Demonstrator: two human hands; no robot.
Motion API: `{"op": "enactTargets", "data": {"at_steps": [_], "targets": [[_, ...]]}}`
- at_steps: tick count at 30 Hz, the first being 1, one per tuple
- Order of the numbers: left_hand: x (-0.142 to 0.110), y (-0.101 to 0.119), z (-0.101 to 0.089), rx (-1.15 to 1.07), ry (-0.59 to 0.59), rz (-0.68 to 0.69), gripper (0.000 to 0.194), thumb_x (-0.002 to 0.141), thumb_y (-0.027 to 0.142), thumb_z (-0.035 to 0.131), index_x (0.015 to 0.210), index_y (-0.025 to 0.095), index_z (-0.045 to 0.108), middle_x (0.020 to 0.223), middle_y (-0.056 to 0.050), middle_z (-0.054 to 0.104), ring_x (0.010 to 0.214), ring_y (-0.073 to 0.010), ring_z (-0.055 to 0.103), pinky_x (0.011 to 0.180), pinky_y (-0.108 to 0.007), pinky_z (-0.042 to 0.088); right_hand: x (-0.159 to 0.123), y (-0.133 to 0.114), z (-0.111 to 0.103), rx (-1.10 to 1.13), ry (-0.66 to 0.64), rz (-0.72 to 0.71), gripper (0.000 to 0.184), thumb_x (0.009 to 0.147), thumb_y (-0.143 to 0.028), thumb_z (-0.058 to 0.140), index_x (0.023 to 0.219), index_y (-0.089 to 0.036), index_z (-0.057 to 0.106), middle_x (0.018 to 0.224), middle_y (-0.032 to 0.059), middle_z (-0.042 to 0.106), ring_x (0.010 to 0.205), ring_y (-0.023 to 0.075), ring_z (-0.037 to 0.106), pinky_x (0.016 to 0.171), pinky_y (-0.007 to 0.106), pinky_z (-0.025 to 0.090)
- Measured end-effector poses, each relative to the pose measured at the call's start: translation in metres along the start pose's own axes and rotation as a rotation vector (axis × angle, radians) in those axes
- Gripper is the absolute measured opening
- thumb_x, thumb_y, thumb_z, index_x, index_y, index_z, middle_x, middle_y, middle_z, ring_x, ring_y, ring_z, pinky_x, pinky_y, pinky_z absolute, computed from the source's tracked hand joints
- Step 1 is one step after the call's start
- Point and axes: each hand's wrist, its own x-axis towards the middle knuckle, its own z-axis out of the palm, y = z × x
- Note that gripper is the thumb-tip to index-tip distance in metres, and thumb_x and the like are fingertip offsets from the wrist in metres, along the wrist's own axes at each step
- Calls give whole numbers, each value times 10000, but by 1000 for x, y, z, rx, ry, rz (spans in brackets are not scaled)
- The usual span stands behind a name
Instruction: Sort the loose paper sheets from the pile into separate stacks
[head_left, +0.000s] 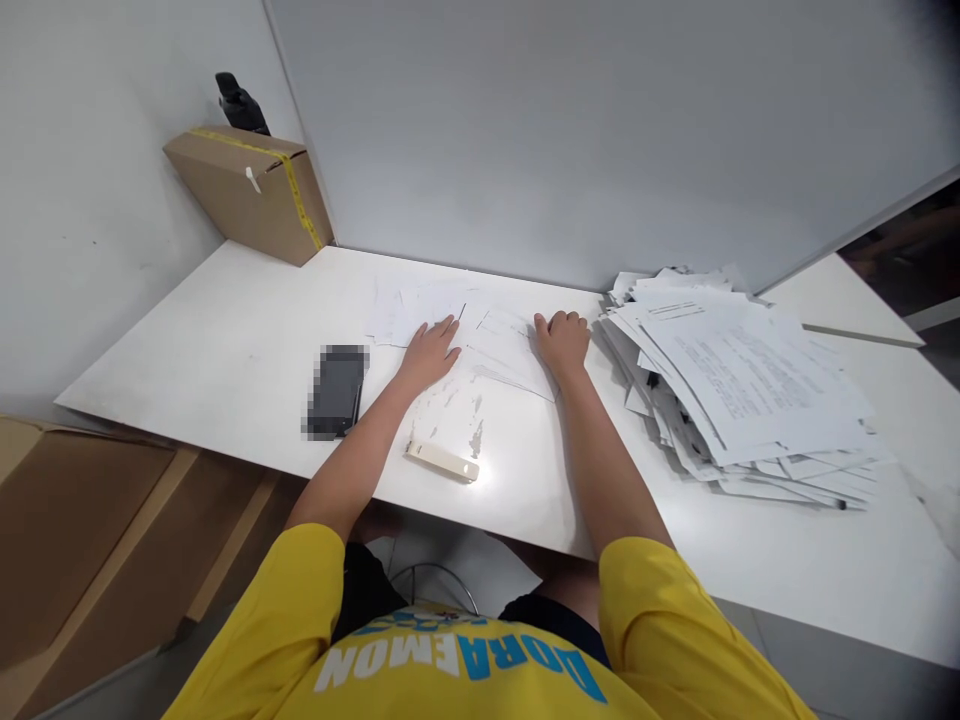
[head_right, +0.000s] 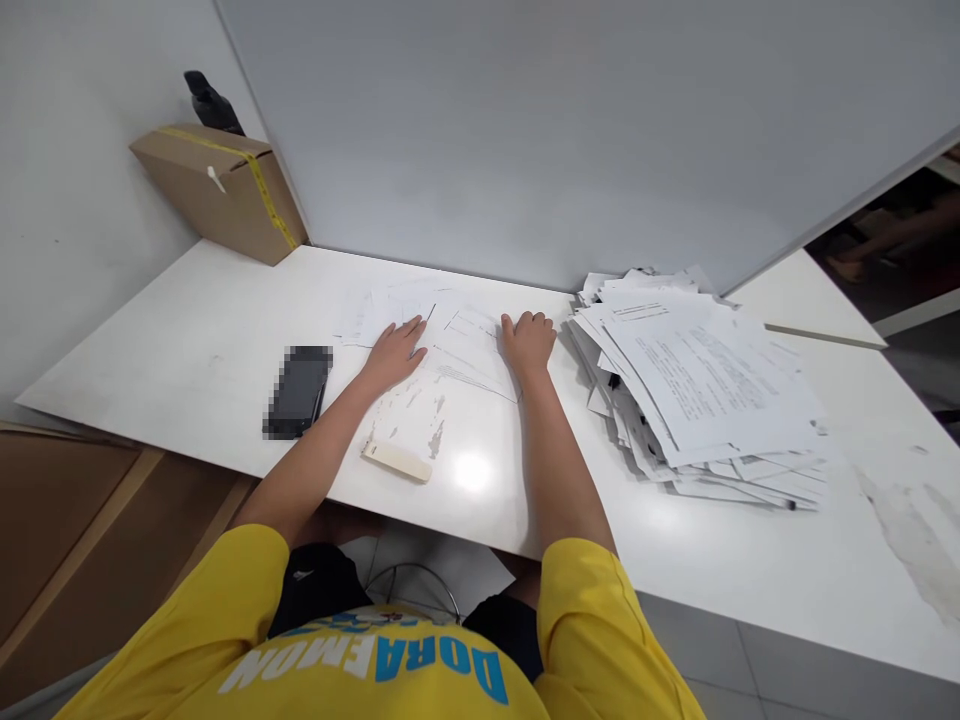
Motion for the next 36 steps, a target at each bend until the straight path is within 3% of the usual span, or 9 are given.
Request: {"op": "enactTargets", "data": {"at_steps": [6,12,16,21,25,28,31,33,36], "targets": [[-2,8,-3,52,-11,-39,607,984,454,410,1494,125,391,1597,-126,339,1471,-269,347,1247,-465,206,-7,11,-9,-120,-17,-24,498,942,-470,393,1050,-43,624,1076,299,623,1059,417,550,902,567,416],[-26,15,-16,126,-37,-167,636,1019,490,231,1502,112,399,1585,-98,373,1513,-267,248,1259,-470,164,-25,29,-18,-228,-30,-142,421,949,-419,396,904,-84,646,943,240,649,940,352,558,830,459,402],[-35,9,-25,156,2,-319,615,999,468,298,1494,126,427,1574,-96,390,1529,-322,176,1259,-558,74,-37,18,-27,-244,-66,-174,382,959,-435,403,835,-143,616,890,181,637,877,301,544,753,382,359],[-33,3,-22,135,66,-443,634,970,457,375,1501,114,416,1597,-135,333,1513,-375,203,1236,-578,151,-44,-4,-31,-169,-112,-47,338,959,-458,430,893,-169,593,718,77,572,711,229,494,652,317,274],[-30,-1,-14,102,124,-488,645,948,450,433,1477,80,446,1584,-176,348,1498,-402,232,1227,-570,168,-40,-6,-25,-100,-76,-46,324,962,-422,448,768,-189,561,700,65,557,728,218,483,651,313,259],[-28,-7,-12,55,210,-435,651,944,463,458,1462,67,457,1587,-193,336,1512,-403,181,1231,-570,124,-34,-3,-26,23,22,-40,372,966,-421,455,654,-218,467,654,36,508,693,192,441,645,316,250],[-23,-12,-13,-78,263,-173,644,945,535,468,1458,147,469,1599,-128,343,1535,-339,126,1245,-512,119,-35,-6,-43,175,111,-102,440,998,-458,383,616,-241,360,584,-11,397,622,156,354,638,320,238],[-19,-11,-15,-216,220,-58,694,902,588,537,1462,185,458,1571,-117,397,1524,-321,186,1238,-479,167,-45,-12,-60,212,234,-208,445,1009,-471,347,626,-247,316,595,-14,376,628,155,345,646,320,250],[-17,-2,-17,-488,183,-73,784,794,606,679,1441,215,470,1468,-143,525,1414,-354,408,1164,-488,322,-69,-22,-80,168,424,-376,445,1007,-492,328,637,-245,313,637,8,412,671,178,385,682,330,295]]}}
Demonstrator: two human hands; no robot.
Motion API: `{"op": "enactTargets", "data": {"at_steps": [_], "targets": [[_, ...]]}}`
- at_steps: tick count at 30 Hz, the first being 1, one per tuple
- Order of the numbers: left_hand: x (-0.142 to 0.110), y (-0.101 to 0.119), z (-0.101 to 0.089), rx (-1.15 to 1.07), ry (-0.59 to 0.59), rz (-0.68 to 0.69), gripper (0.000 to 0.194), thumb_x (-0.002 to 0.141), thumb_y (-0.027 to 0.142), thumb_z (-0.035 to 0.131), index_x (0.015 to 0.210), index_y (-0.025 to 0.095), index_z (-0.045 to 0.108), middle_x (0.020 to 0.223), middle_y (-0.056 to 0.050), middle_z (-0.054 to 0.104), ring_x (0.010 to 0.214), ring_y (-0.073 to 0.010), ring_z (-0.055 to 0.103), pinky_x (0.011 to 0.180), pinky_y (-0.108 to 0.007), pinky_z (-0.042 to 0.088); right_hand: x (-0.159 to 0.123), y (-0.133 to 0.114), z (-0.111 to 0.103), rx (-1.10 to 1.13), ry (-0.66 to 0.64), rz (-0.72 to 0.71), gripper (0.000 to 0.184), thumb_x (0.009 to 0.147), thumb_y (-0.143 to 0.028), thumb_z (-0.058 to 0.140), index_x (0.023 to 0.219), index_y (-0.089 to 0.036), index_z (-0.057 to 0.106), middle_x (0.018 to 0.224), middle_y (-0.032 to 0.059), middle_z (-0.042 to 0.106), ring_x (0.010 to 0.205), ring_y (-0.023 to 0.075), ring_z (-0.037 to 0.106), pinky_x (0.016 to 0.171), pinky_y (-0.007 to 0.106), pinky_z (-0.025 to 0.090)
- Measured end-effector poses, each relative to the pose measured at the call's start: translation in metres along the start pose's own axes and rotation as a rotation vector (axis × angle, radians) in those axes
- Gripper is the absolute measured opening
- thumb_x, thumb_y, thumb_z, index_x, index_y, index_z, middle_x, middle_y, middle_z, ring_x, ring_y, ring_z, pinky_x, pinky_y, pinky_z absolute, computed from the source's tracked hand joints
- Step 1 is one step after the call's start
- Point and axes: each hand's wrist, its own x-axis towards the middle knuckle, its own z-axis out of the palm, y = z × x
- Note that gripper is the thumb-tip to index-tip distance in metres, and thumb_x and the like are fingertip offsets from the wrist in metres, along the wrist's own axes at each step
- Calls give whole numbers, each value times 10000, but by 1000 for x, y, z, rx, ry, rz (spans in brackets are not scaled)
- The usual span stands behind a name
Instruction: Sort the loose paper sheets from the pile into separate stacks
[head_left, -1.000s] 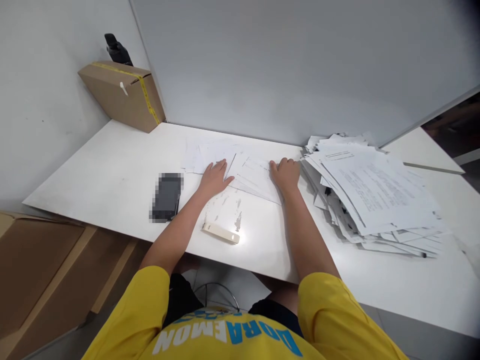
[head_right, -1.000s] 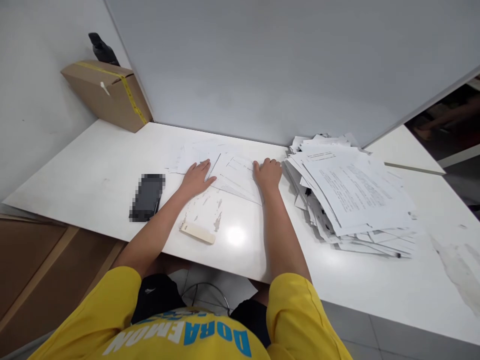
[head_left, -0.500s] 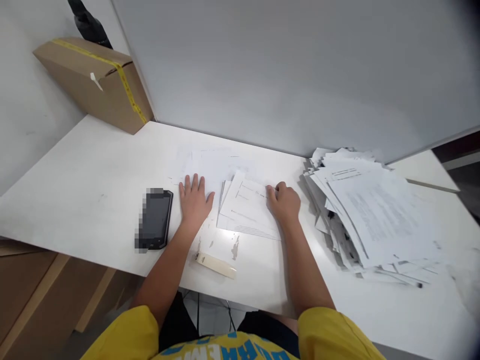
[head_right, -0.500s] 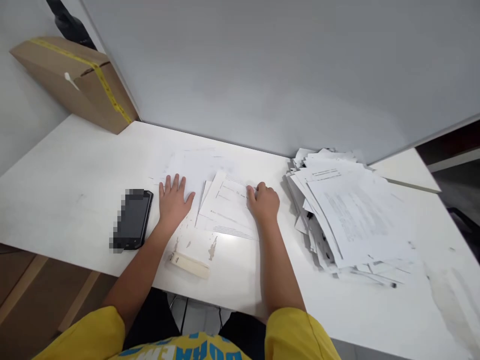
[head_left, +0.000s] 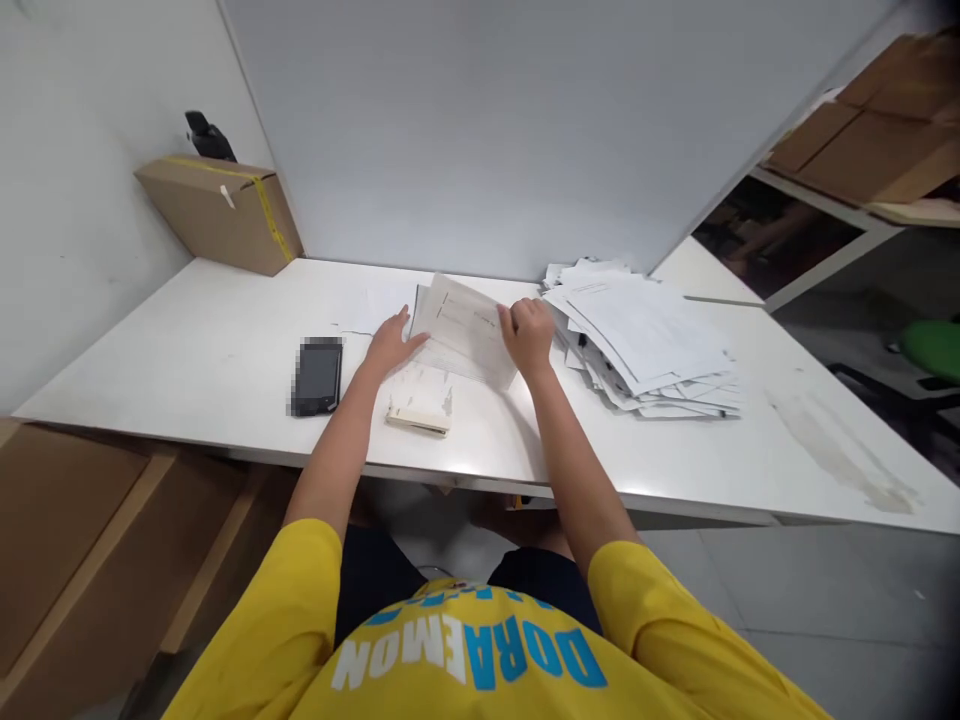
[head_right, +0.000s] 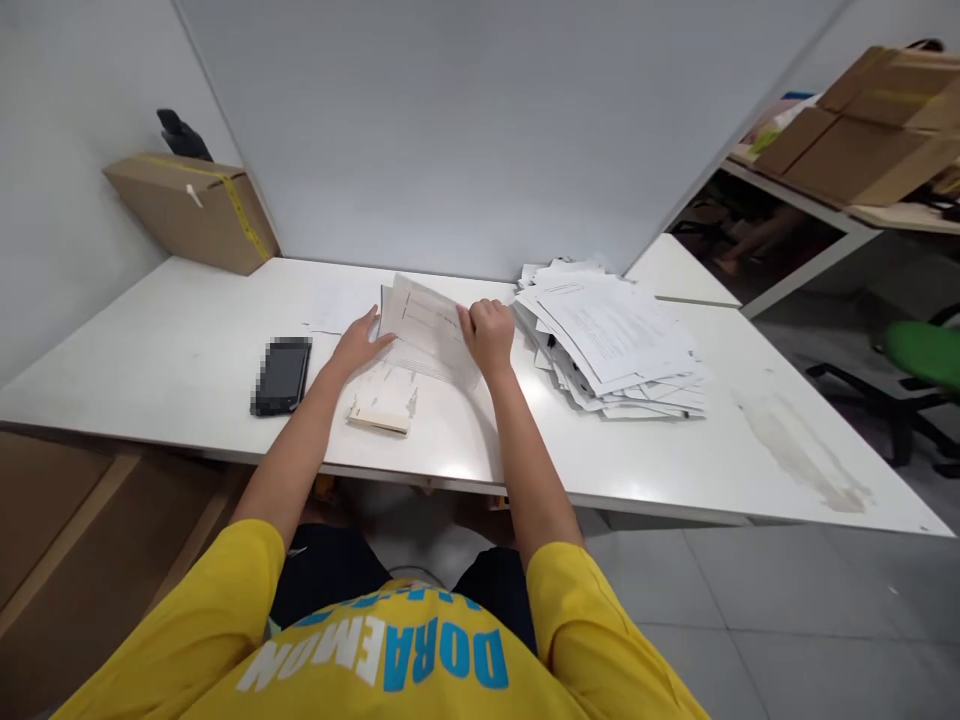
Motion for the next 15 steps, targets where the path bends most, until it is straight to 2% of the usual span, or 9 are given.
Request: {"op": "enactTargets", "data": {"at_steps": [2,4,7,9,11,13,15], "targets": [[-3,6,4,-203,36,-4,731,782,589,702,1389,230,510,1389,-133,592,1296,-338,538,1079,-466,429,-9,-9,-9,-33,34,-113,454,994,-524,348,637,-241,345,668,28,452,704,194,420,728,350,331],[-7,9,8,-361,111,25,631,797,582,689,1295,215,567,1304,-124,644,1199,-313,606,1017,-442,485,-15,-12,-13,-36,51,-165,451,971,-563,390,661,-236,410,728,53,510,760,212,466,795,382,361],[-8,5,13,-502,219,35,555,789,592,685,1146,174,610,1183,-140,687,1130,-308,638,994,-448,500,-19,-13,-8,36,126,-96,395,921,-612,475,868,-229,555,991,118,599,989,272,529,943,461,364],[-5,-1,15,-569,258,31,550,767,598,697,1100,169,606,1150,-145,692,1117,-305,641,997,-459,497,-21,-12,0,143,198,56,481,860,-639,559,1109,-227,556,1235,160,550,1202,319,475,1034,516,330],[0,-6,15,-621,286,37,551,755,599,702,1095,180,592,1144,-136,690,1121,-294,637,1001,-455,492,-23,-12,11,337,218,275,649,793,-634,628,1268,-216,481,1360,179,480,1294,329,428,1064,533,338],[4,-8,15,-645,301,44,548,744,592,715,1091,189,584,1133,-120,686,1117,-276,631,1002,-435,487,-28,-10,25,615,123,514,682,751,-592,653,1270,-188,472,1323,184,524,1230,313,501,1021,510,413],[6,-9,15,-645,290,41,532,729,580,734,1062,193,586,1089,-97,683,1071,-252,634,976,-399,494,-32,-7,38,860,-16,670,570,727,-531,651,1156,-173,536,1182,154,623,1079,282,589,944,469,481]]}}
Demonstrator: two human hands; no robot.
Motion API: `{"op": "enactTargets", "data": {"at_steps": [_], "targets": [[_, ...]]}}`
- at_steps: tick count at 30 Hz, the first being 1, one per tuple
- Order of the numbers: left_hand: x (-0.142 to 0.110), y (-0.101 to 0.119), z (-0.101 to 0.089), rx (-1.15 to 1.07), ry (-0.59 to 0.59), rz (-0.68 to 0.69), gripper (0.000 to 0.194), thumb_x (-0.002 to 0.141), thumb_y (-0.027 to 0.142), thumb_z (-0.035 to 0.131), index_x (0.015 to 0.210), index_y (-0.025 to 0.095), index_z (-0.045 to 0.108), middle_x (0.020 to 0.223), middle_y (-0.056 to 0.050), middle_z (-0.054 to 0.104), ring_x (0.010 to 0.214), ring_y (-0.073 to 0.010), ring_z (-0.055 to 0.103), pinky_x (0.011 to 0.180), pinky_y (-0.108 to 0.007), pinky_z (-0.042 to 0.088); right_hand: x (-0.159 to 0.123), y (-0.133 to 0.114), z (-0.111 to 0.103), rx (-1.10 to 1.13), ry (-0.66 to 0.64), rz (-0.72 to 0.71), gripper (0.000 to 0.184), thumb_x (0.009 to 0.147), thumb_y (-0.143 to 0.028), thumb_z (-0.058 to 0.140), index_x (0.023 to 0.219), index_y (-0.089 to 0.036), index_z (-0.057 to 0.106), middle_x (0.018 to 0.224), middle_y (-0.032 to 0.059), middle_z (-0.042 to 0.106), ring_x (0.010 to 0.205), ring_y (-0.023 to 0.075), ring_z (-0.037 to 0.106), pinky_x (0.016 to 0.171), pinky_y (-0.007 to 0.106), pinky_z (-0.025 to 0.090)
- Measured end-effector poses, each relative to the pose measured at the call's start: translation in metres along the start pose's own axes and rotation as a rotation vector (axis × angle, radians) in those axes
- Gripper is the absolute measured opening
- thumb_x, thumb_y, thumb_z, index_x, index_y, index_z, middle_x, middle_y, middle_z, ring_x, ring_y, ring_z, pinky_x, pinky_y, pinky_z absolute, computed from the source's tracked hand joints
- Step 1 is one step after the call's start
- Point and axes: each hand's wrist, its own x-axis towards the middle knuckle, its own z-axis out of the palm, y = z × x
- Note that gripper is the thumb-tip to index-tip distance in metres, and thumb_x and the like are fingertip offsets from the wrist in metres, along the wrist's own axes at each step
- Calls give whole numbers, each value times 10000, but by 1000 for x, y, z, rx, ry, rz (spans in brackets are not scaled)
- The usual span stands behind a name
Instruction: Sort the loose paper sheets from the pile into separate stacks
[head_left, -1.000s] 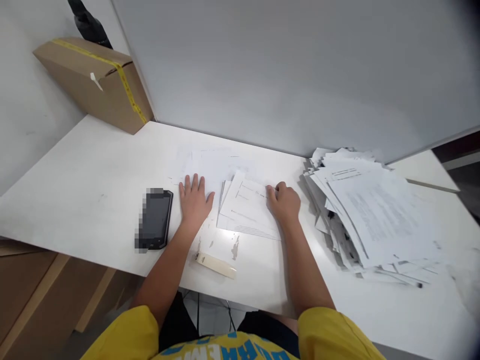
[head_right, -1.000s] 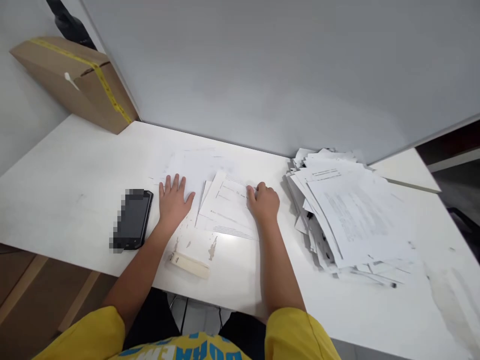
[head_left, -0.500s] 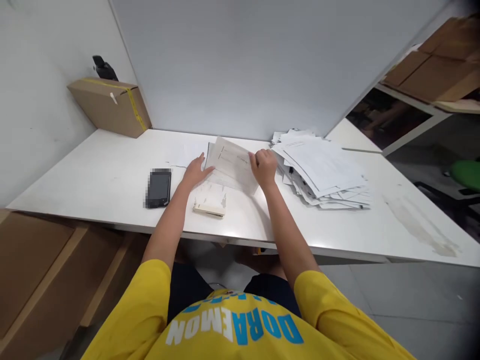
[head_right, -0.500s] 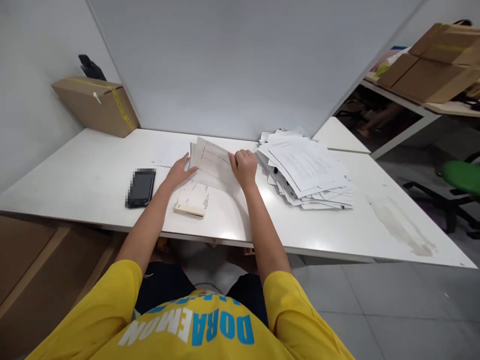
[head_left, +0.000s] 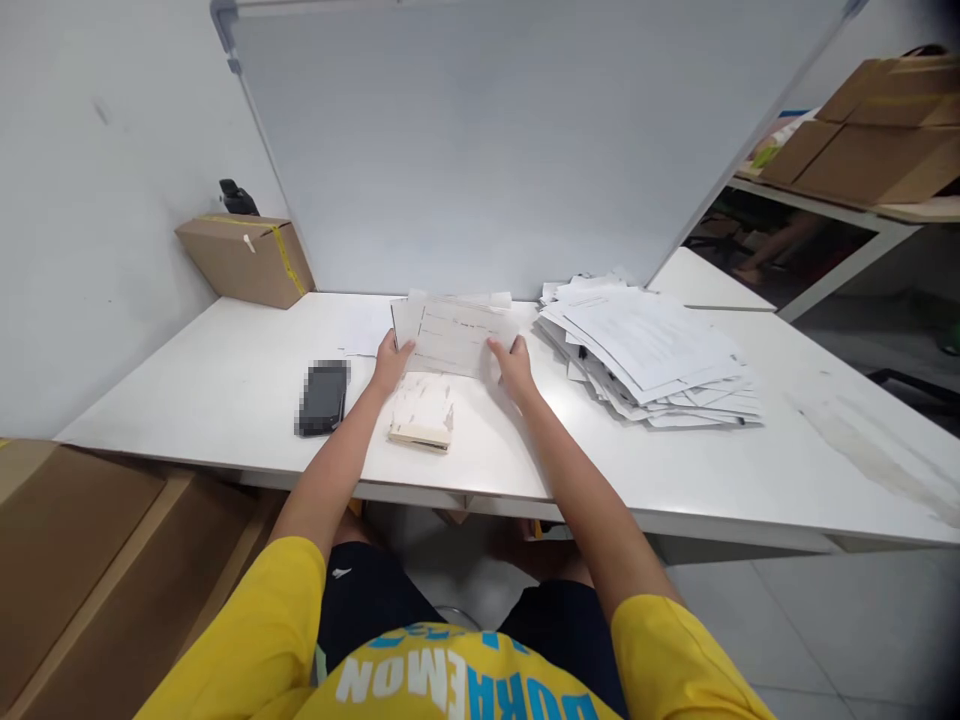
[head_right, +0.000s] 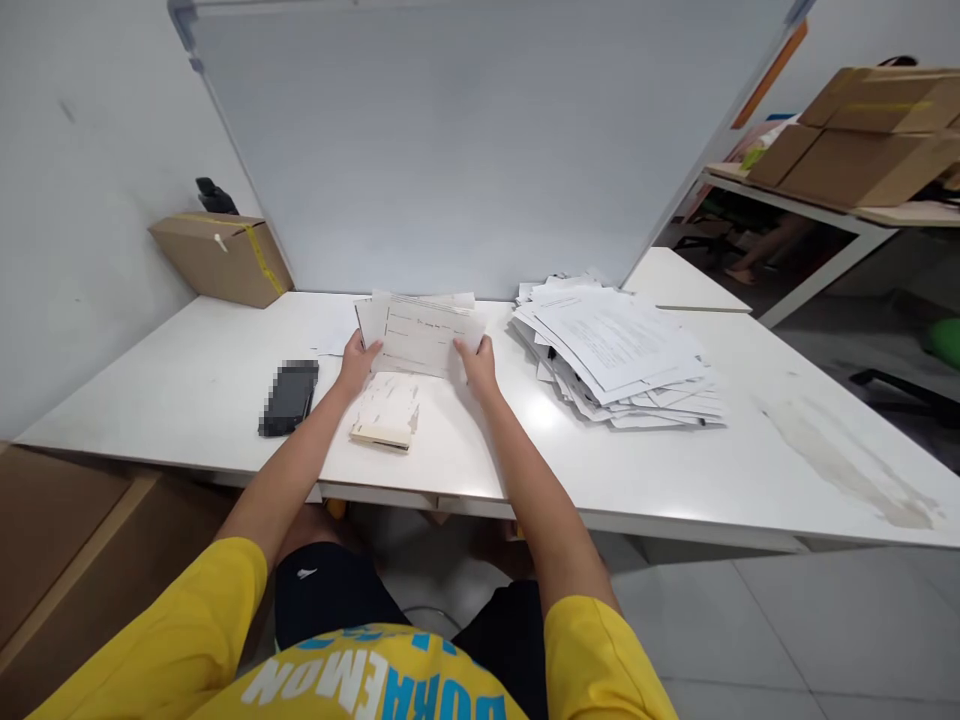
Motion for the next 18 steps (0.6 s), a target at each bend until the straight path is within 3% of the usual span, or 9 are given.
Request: {"op": "enactTargets", "data": {"at_steps": [2,7,10,18], "targets": [[0,1,0,23,-20,-8,481,749,591,711,1002,201,587,990,-59,666,964,-215,631,907,-353,506,3,10,1,97,-70,60,443,706,-472,648,1035,-182,584,1059,107,676,976,252,615,904,436,504],[-1,8,1,173,2,17,435,879,648,497,765,228,484,697,29,454,666,-135,472,692,-265,448,11,16,-4,188,-38,-19,315,716,-381,624,973,-200,604,1015,59,692,941,201,603,900,380,493],[-2,14,3,263,37,38,466,872,658,492,700,231,420,661,37,379,641,-134,409,648,-255,405,12,14,-8,228,-24,-24,293,730,-367,615,971,-201,601,1012,57,686,936,191,604,891,364,492],[-4,29,4,335,188,128,468,887,628,537,680,225,418,643,29,378,634,-132,407,633,-254,392,10,9,-11,219,-20,-39,239,765,-360,597,953,-214,612,986,58,689,966,209,612,883,362,492]]}}
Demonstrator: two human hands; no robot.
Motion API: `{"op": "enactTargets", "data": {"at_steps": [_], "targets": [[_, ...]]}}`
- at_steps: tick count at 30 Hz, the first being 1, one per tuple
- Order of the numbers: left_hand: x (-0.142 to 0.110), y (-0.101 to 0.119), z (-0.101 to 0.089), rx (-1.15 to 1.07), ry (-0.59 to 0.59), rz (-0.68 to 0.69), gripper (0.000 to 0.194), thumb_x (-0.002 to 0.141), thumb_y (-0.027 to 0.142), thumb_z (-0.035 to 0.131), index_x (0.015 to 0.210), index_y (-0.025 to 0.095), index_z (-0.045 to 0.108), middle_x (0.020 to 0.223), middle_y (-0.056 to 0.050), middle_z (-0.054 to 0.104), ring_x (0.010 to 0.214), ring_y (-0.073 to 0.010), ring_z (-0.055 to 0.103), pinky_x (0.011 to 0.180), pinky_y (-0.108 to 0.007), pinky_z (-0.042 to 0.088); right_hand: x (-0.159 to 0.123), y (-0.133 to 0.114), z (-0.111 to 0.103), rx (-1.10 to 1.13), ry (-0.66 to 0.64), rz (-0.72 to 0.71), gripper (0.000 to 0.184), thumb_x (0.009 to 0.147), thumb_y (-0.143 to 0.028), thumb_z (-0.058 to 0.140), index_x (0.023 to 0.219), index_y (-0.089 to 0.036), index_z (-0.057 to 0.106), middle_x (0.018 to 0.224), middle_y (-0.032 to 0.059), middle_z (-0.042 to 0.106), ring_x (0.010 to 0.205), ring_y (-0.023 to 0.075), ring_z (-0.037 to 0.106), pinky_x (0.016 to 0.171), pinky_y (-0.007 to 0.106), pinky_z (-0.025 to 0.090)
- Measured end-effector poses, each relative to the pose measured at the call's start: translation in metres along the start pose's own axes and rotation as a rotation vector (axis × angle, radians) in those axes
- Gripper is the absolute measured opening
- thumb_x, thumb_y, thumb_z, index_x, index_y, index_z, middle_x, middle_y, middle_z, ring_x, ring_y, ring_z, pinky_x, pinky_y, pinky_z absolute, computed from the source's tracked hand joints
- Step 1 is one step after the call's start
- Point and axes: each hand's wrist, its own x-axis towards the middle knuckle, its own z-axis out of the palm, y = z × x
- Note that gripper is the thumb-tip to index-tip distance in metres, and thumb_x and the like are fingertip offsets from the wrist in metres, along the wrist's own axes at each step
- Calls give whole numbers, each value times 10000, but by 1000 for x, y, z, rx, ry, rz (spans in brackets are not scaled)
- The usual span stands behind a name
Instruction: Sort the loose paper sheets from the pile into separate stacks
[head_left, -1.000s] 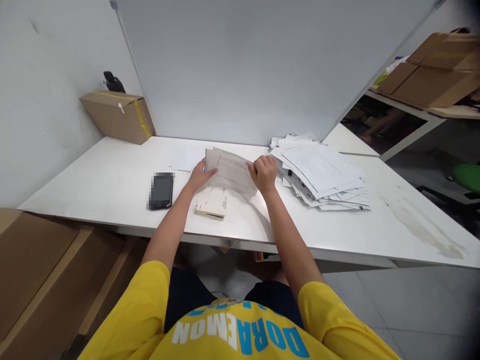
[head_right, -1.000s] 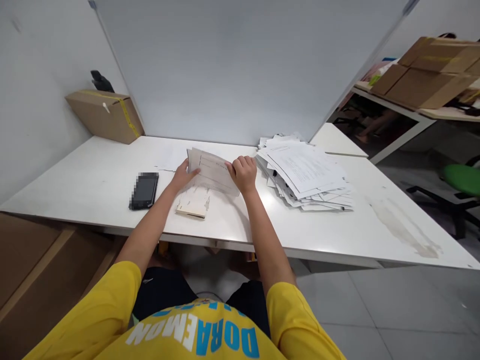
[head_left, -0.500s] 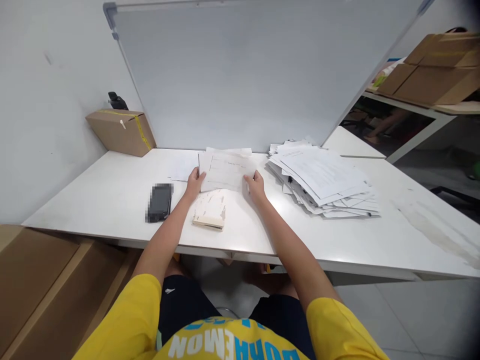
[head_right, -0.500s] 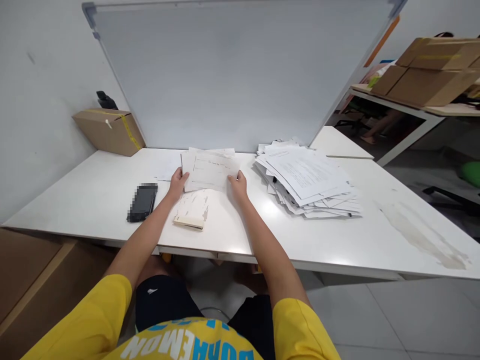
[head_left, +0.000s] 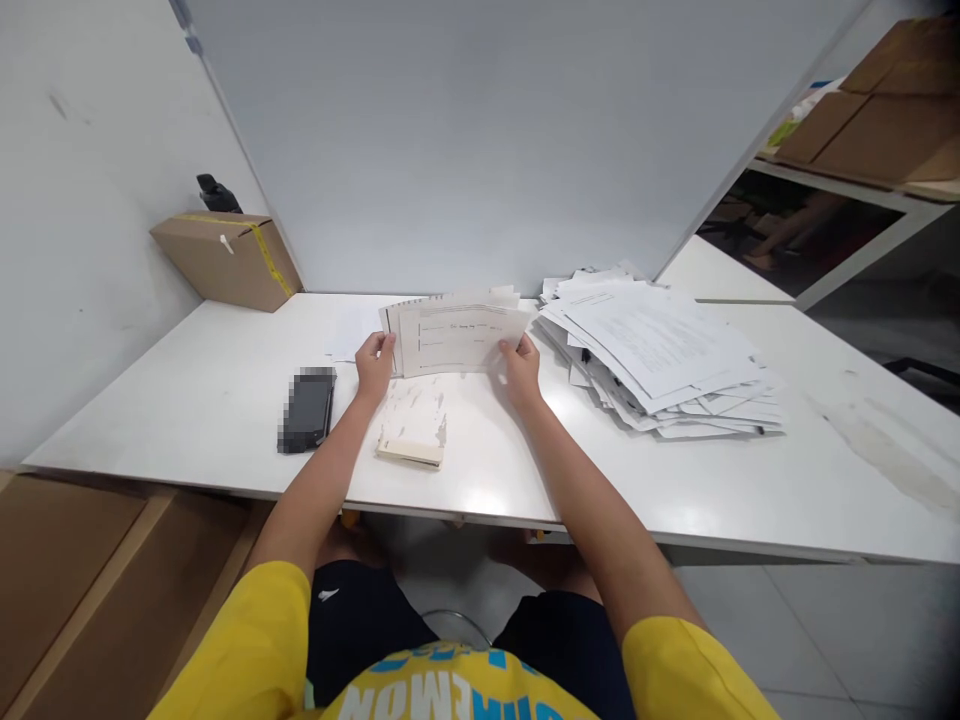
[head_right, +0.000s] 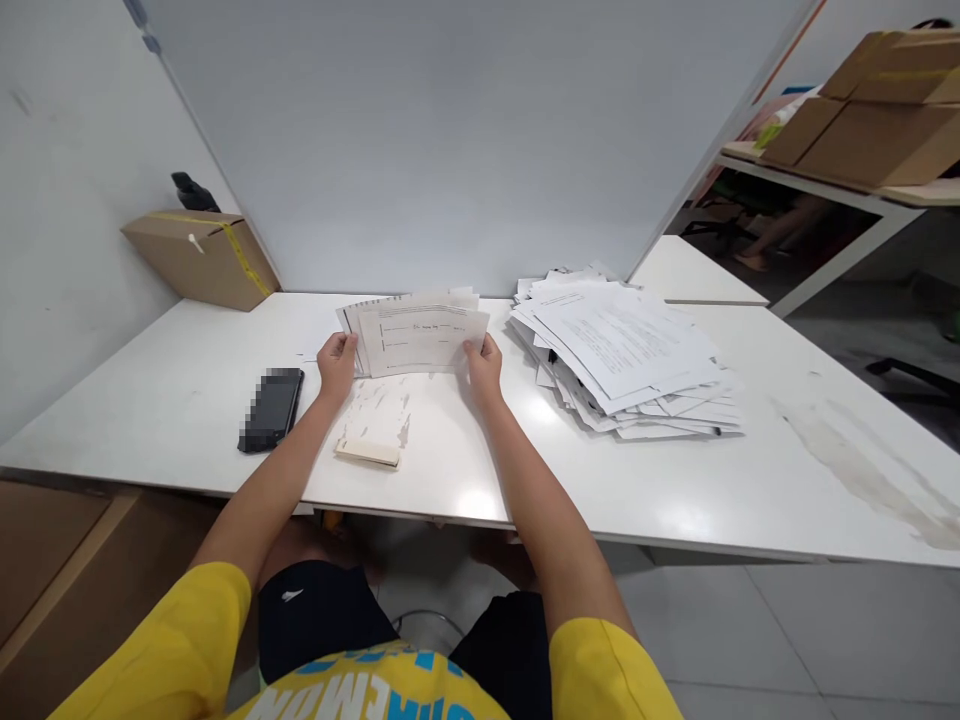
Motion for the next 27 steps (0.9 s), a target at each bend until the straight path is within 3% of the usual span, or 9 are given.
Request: {"op": "enactTargets", "data": {"at_steps": [6,11,15,18,21,25,27], "targets": [[2,-7,2,8,37,-10,498,819,644,641,691,230,394,662,41,373,627,-123,411,616,-255,409,1,1,-1,25,56,-4,187,735,-334,596,871,-205,591,879,26,656,834,177,584,818,329,481],[12,-24,0,101,120,-48,421,890,619,565,788,221,473,753,1,526,741,-157,548,729,-293,502,13,11,-15,-77,166,24,198,727,-339,538,872,-207,560,846,15,636,812,169,566,806,335,489],[20,-35,-5,263,204,-152,317,931,483,553,1068,197,560,996,-92,658,963,-220,631,904,-364,517,26,21,-30,-113,139,156,269,671,-329,543,903,-196,567,895,40,657,829,191,588,833,391,500],[21,-32,-11,418,212,-64,456,926,437,559,1313,204,500,1303,-160,592,1281,-285,522,1100,-442,415,29,20,-36,-101,84,192,316,666,-362,559,939,-204,553,934,60,668,875,209,605,854,421,507],[20,-15,-9,388,68,57,534,939,510,523,1390,231,460,1412,-146,534,1387,-287,431,1166,-446,343,27,10,-39,-66,64,100,358,693,-412,574,997,-229,525,1017,63,665,966,213,607,907,423,500],[10,24,11,138,-344,116,679,934,621,486,1479,248,329,1431,-145,522,1330,-273,512,1095,-401,422,18,-6,-39,-113,32,-69,331,761,-449,566,1021,-254,500,1084,55,636,1075,213,579,983,421,467],[1,42,25,98,-366,129,646,948,608,467,1477,267,322,1424,-131,523,1330,-277,509,1094,-405,422,12,-10,-41,-169,36,-102,289,789,-442,557,1000,-255,490,1074,54,620,1075,210,566,989,414,462]]}}
